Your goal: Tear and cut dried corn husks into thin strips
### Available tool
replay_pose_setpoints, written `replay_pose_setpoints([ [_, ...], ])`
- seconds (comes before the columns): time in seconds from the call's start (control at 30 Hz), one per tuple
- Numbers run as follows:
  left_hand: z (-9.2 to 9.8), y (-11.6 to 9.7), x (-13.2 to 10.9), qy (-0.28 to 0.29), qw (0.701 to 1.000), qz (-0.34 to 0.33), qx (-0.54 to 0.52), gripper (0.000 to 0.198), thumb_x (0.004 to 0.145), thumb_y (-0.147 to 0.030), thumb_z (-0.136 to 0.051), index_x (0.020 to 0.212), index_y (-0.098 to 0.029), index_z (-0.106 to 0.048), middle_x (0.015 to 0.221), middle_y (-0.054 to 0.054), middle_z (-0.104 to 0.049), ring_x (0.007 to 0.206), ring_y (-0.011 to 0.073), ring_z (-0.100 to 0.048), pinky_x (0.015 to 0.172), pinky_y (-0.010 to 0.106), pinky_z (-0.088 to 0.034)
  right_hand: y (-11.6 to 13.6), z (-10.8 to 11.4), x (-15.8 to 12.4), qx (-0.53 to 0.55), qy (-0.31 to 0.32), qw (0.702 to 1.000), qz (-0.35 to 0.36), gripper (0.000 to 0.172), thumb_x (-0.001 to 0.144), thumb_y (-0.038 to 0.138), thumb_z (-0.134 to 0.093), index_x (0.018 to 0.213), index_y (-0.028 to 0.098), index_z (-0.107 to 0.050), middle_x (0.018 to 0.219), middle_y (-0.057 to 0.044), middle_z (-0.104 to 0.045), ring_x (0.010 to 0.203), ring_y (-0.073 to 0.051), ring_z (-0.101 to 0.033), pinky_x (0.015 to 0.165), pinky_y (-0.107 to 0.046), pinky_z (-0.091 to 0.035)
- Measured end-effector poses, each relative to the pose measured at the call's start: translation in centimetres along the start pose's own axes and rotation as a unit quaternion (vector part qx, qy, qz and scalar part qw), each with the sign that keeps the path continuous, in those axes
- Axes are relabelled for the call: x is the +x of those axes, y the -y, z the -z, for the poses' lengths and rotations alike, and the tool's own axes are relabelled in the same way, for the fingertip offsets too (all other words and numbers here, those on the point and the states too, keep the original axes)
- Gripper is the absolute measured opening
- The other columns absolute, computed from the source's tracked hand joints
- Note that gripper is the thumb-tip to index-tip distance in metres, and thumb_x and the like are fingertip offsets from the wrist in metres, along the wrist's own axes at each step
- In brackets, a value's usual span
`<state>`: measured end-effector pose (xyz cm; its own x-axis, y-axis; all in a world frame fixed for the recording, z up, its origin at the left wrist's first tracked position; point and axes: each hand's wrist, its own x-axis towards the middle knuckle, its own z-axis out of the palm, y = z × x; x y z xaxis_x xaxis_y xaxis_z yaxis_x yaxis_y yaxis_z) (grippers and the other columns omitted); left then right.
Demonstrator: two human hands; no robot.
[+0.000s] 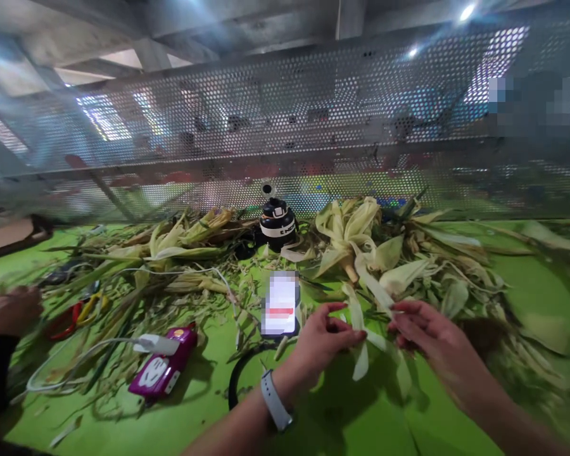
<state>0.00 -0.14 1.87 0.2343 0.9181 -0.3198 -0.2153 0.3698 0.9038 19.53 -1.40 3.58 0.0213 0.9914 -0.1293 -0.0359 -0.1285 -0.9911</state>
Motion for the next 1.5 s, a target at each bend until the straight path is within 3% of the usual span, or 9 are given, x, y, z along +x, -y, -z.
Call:
replay_pose_setpoints([
  [0.13,-0.6,1.1,-0.1,-0.012,0.998,0.026,-0.061,0.041,0.050,-0.032,-0.086,0.073,-0.012,-0.058,0.062,0.000,-0.062,0.055,0.0091,-0.056,0.058,0.022,-0.045,-0.1,-1.0,-0.8,0.020,0.010,1.000,-0.004,0.050,0.071,0.046,-0.074,0.106,0.019,-0.051,0.073,-0.001,-0.069,0.057,-0.014,-0.063,0.055,-0.025,-0.048],
  [0.23,-1.0,1.5,-0.1,-0.006,0.997,0.026,-0.072,0.042,0.048,-0.038,-0.086,0.062,-0.013,-0.055,0.055,0.000,-0.061,0.050,0.0095,-0.055,0.056,0.024,-0.045,-0.4,-2.0,-1.7,-0.015,0.066,0.997,-0.034,0.037,0.075,0.048,-0.070,0.092,0.018,-0.056,0.072,-0.002,-0.069,0.062,-0.015,-0.064,0.057,-0.024,-0.048],
  [0.43,-1.3,1.4,-0.3,-0.020,0.995,0.008,-0.094,0.038,0.051,-0.034,-0.084,0.069,-0.014,-0.057,0.057,-0.002,-0.062,0.048,0.0089,-0.056,0.058,0.025,-0.048,-2.5,-3.1,-2.1,-0.111,0.124,0.986,-0.027,0.034,0.079,0.052,-0.061,0.077,0.019,-0.054,0.063,0.002,-0.060,0.054,-0.013,-0.057,0.051,-0.024,-0.049],
  [0.67,-1.2,1.1,-0.4,-0.044,0.993,-0.003,-0.106,0.032,0.059,-0.035,-0.077,0.073,-0.017,-0.056,0.057,-0.002,-0.064,0.051,0.0129,-0.060,0.060,0.028,-0.051,-2.4,-2.5,-1.6,-0.265,0.052,0.955,0.124,0.025,0.082,0.041,-0.059,0.070,0.019,-0.060,0.091,-0.005,-0.060,0.084,-0.019,-0.058,0.069,-0.027,-0.048],
  [0.9,-1.2,1.2,-0.4,-0.043,0.995,-0.017,-0.088,0.029,0.060,-0.034,-0.078,0.072,-0.015,-0.060,0.059,-0.002,-0.064,0.053,0.0103,-0.058,0.057,0.023,-0.048,-2.7,-2.4,-1.7,-0.247,0.102,0.962,0.053,0.032,0.084,0.049,-0.055,0.073,0.019,-0.055,0.066,0.002,-0.059,0.063,-0.014,-0.054,0.058,-0.024,-0.042],
  [1.1,1.0,-0.7,1.0,-0.128,0.978,-0.077,-0.146,0.033,0.059,-0.036,-0.080,0.078,-0.014,-0.065,0.069,0.002,-0.069,0.056,0.0120,-0.062,0.058,0.023,-0.050,-2.1,-2.6,-1.8,-0.233,0.135,0.963,0.033,0.036,0.078,0.052,-0.060,0.066,0.018,-0.054,0.062,0.002,-0.055,0.058,-0.013,-0.049,0.052,-0.023,-0.039],
  [1.3,3.4,-3.2,2.2,-0.193,0.939,-0.109,-0.262,0.017,0.083,-0.031,-0.062,0.084,-0.014,-0.065,0.082,0.007,-0.073,0.070,0.0120,-0.068,0.067,0.021,-0.054,-1.2,-2.4,-1.6,-0.116,0.117,0.986,-0.024,0.043,0.067,0.057,-0.069,0.063,0.019,-0.052,0.056,0.004,-0.050,0.052,-0.010,-0.045,0.049,-0.022,-0.038],
  [1.4,2.2,-2.7,1.6,-0.154,0.952,-0.047,-0.260,0.026,0.087,-0.037,-0.054,0.086,-0.013,-0.065,0.085,0.011,-0.074,0.074,0.0156,-0.070,0.073,0.026,-0.055,-1.0,-2.3,-1.5,-0.054,0.057,0.997,-0.019,0.045,0.065,0.059,-0.071,0.064,0.018,-0.053,0.057,0.003,-0.052,0.052,-0.010,-0.046,0.052,-0.023,-0.040],
  [1.5,0.1,-1.0,0.2,-0.033,0.989,0.026,-0.144,0.037,0.080,-0.047,-0.062,0.085,-0.011,-0.069,0.080,0.012,-0.074,0.070,0.0185,-0.069,0.070,0.029,-0.054,-1.3,-2.5,-1.3,-0.020,0.030,0.999,-0.008,0.045,0.065,0.060,-0.071,0.064,0.018,-0.054,0.057,0.003,-0.054,0.052,-0.011,-0.048,0.052,-0.023,-0.042],
])
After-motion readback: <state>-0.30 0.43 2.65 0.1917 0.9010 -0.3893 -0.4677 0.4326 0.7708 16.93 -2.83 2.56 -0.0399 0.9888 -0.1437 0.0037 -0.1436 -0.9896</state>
